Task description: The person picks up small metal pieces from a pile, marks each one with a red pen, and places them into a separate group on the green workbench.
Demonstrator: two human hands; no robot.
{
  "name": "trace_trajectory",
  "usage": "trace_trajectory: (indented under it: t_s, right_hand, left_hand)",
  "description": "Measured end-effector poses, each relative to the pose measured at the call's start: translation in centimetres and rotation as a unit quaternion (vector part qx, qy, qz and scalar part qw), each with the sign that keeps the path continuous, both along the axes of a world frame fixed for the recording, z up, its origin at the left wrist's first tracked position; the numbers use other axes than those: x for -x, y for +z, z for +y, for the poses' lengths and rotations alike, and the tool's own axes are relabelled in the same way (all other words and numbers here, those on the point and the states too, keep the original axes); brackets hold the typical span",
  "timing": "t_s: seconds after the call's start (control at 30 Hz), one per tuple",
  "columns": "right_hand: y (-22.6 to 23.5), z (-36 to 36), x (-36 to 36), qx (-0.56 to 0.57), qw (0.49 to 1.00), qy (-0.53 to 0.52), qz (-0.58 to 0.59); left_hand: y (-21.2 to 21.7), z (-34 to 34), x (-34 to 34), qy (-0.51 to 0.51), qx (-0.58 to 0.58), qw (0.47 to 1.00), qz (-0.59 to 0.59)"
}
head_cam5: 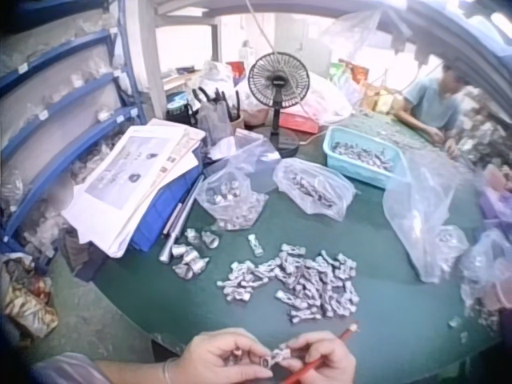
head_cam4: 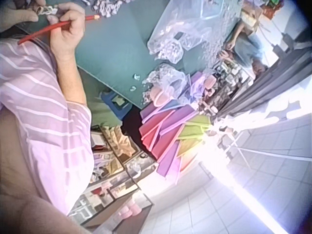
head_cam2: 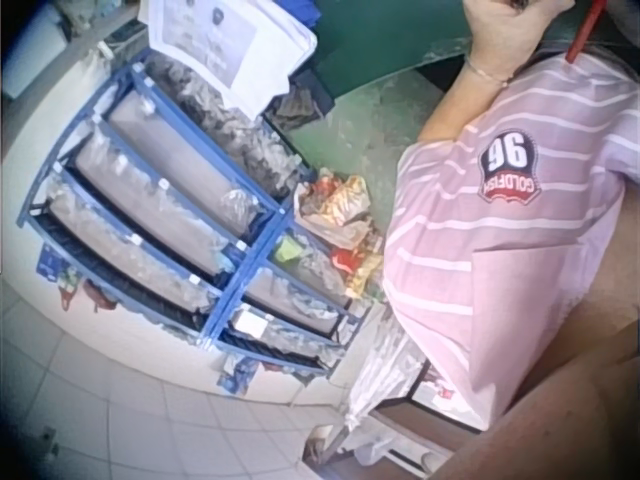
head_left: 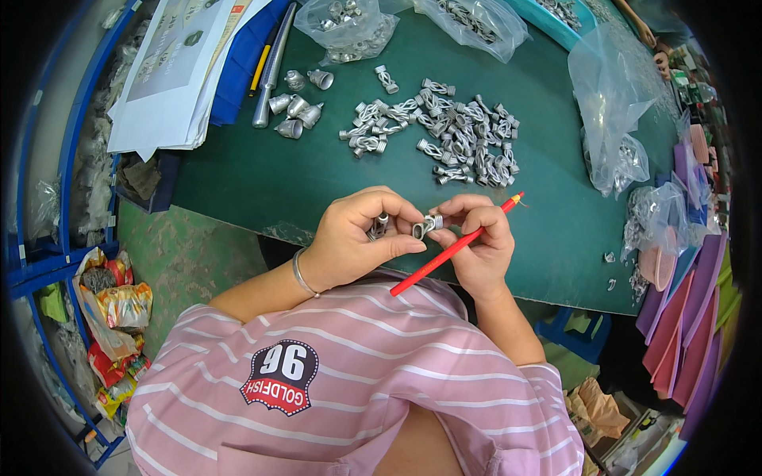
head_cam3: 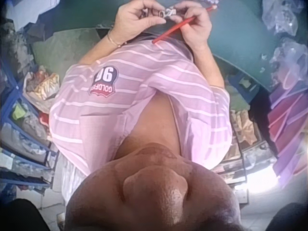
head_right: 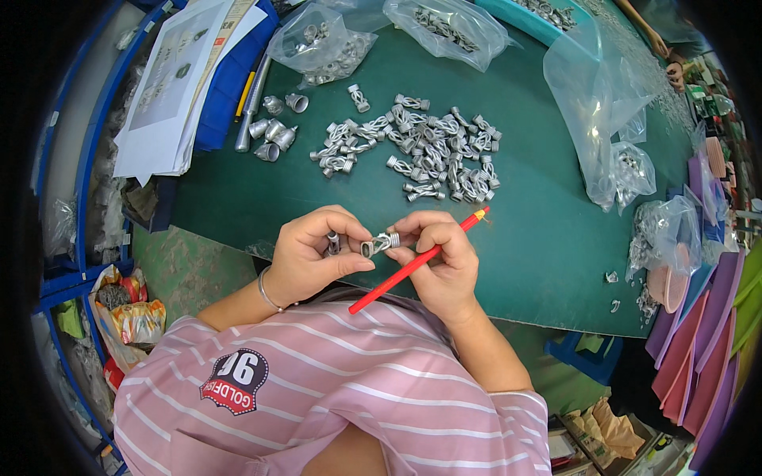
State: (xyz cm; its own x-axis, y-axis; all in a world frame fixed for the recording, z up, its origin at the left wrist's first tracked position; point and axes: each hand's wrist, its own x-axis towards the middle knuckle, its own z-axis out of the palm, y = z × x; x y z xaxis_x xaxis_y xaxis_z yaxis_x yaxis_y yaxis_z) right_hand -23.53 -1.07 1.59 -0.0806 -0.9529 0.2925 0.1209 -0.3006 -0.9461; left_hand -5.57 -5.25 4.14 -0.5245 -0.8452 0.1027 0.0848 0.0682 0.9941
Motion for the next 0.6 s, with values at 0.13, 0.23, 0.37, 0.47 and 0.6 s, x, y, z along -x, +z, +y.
trace_trajectory:
  t_s: [0.13,0.23,0.37,0.47,0.6]
  right_hand:
    - [-0.4,0.2,0.2,-0.021,0.999,0.008,-0.025]
    - [0.0,0.4,0.2,-0.014,1.0,-0.015,-0.021]
    - [0.7,0.5,-0.2,0.026,0.999,-0.027,-0.01]
    - [1.2,0.5,-0.6,0.062,0.997,-0.018,0.032]
    - [2.6,-0.2,-0.9,0.161,0.972,0.072,0.155]
  left_hand:
    - [-0.1,-0.1,0.0,-0.007,0.028,1.0,-0.013]
    - [-0.2,-0.1,0.1,0.016,-0.029,0.999,-0.01]
    - [-0.7,-0.1,0.4,0.015,-0.242,0.97,0.028]
    - [-0.8,0.0,0.8,-0.012,-0.318,0.946,0.068]
    - [-1.2,-0.4,0.9,-0.029,-0.5,0.847,0.176]
